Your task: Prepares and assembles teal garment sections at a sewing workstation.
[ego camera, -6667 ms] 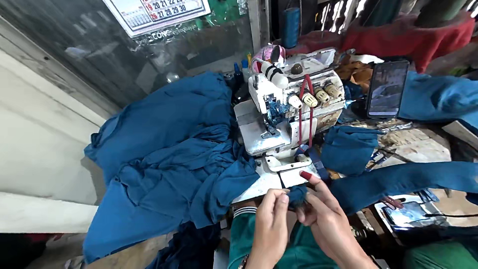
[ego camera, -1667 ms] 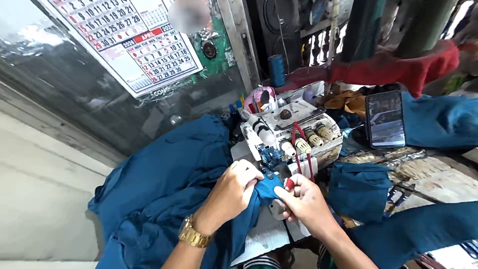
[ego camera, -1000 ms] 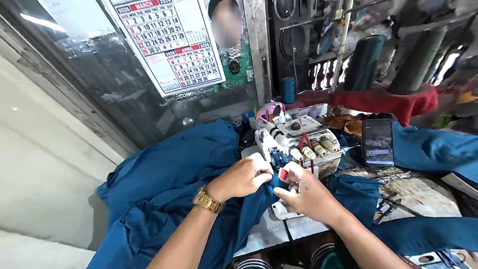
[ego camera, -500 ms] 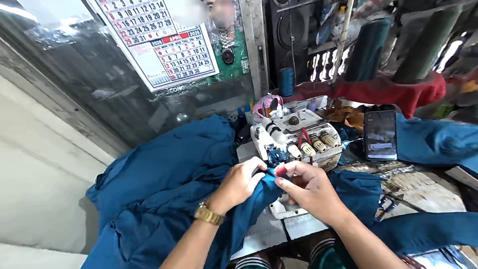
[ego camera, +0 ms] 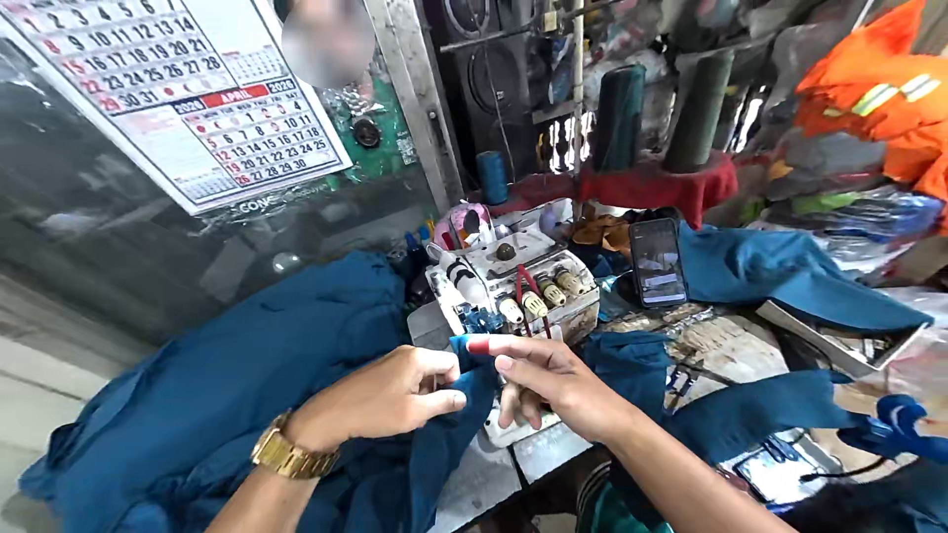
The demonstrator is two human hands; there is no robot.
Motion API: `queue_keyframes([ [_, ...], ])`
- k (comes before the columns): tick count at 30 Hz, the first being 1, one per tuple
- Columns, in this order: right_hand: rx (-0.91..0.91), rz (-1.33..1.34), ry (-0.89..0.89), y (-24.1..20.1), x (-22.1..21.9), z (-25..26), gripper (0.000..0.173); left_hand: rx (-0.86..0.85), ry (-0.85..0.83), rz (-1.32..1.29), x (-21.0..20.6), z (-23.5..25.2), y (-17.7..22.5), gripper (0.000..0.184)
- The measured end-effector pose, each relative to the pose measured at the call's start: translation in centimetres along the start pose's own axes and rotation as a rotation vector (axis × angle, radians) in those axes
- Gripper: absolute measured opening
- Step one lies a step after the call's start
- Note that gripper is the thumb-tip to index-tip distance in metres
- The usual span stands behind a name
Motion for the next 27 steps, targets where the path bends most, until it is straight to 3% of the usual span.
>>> queue_keyframes([
  [2, -0.087, -0.103, 0.026, -0.4, -0.2, 0.6, 0.045, 0.006, -0.016, 0.259, 0.7, -0.3, 2.5, 0.020],
  [4, -0.247, -0.182, 0.062, -0.1, -0.9, 2.0, 0.071, -0.045, 0.075, 0.491, 0.5, -0.2, 5.6, 0.016],
  [5, -0.322, -0.140, 0.021, 0.5, -1.3, 2.9, 0.080, -0.111, 0.167, 0.554, 0.0, 0.1, 6.7, 0.014],
  [7, -0.373, 0.053, -0.058, 1.5, -1.9, 3.9, 0.079, -0.212, 0.417, 0.582, -1.0, -0.1, 7.0, 0.014],
  [8, -0.361, 0.121, -0.085, 1.6, -1.8, 3.8, 0.080, -0.193, 0.537, 0.559, -1.7, -0.9, 6.2, 0.023],
  [10, -0.319, 0.175, -0.140, 1.6, -0.9, 2.6, 0.075, 0.009, 0.672, 0.463, -4.3, -3.8, 2.8, 0.054],
  [12, -0.281, 0.168, -0.149, 1.7, -0.3, 1.7, 0.053, 0.249, 0.616, 0.454, -7.4, -6.5, -1.1, 0.070],
  [13, -0.259, 0.165, -0.140, 2.0, -0.3, 1.6, 0.042, 0.311, 0.584, 0.478, -8.4, -7.7, -2.7, 0.060],
  [15, -0.212, 0.195, -0.022, 2.4, -0.5, 1.9, 0.031, 0.350, 0.615, 0.541, -7.8, -10.3, -4.2, 0.037],
  [19, -0.162, 0.252, 0.299, 3.2, -1.6, 2.0, 0.020, 0.288, 0.761, 0.742, -5.3, -12.6, -5.5, 0.027],
  [21, -0.152, 0.121, 0.346, 3.3, -2.3, 1.0, 0.020, 0.309, 0.632, 0.658, -5.9, -11.1, -7.5, 0.032],
  [23, -0.081, -0.102, 0.335, 3.7, -3.2, -0.2, 0.021, 0.491, 0.312, 0.423, -5.3, -10.7, -8.6, 0.043],
  [25, -0.024, -0.271, 0.323, 4.1, -3.5, -1.3, 0.019, 0.513, 0.202, 0.301, -3.3, -10.4, -6.5, 0.043],
  [27, -0.047, -0.330, 0.343, 3.7, -3.8, -2.1, 0.019, 0.398, 0.313, 0.266, -1.6, -9.1, -0.6, 0.026],
])
Point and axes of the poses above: each hand's wrist, its own z-axis towards the middle knuckle, its own x-axis out of the back of the hand, y = z × x, the point moved 2 cm from there along z, towards the middle knuckle, and after that the axes turned 8 degrees about -z, right-handed, at the moved point
